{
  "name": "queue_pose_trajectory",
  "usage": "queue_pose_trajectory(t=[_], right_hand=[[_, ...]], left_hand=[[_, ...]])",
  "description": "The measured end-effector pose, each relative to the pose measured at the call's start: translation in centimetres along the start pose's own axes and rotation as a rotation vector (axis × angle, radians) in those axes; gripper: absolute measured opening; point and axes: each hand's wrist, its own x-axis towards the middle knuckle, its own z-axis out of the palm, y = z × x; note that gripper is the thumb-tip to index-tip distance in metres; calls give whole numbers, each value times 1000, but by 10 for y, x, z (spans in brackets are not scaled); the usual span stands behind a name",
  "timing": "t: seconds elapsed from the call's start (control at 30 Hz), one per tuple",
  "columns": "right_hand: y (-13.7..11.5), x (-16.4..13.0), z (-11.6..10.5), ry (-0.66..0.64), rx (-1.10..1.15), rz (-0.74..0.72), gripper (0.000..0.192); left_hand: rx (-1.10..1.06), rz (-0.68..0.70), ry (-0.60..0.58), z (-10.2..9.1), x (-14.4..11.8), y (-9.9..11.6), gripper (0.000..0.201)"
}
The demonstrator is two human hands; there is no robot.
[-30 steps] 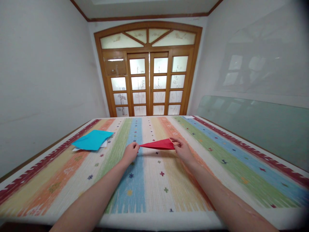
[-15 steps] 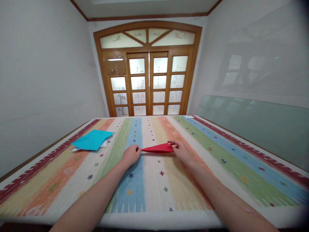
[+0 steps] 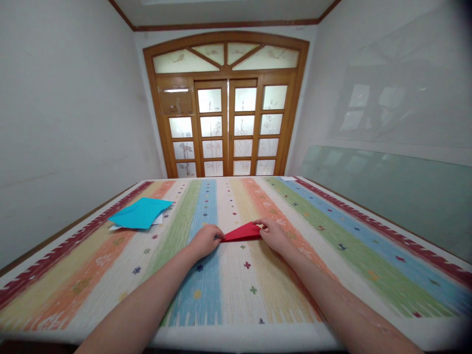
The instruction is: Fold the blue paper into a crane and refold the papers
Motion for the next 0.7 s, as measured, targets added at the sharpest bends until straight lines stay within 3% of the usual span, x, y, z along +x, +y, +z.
queue_pose_trajectory(t=[0.37, 0.5, 0.7], right_hand=[[-43, -19, -2, -65, -237, -424, 18], [-56, -25, 3, -143, -325, -474, 17], [-60, -29, 3, -222, -423, -422, 22]], left_hand=[[-2, 82, -50, 0, -3, 10, 20], [-18, 107, -58, 0, -2, 14, 19], [-18, 91, -58, 0, -2, 17, 20]])
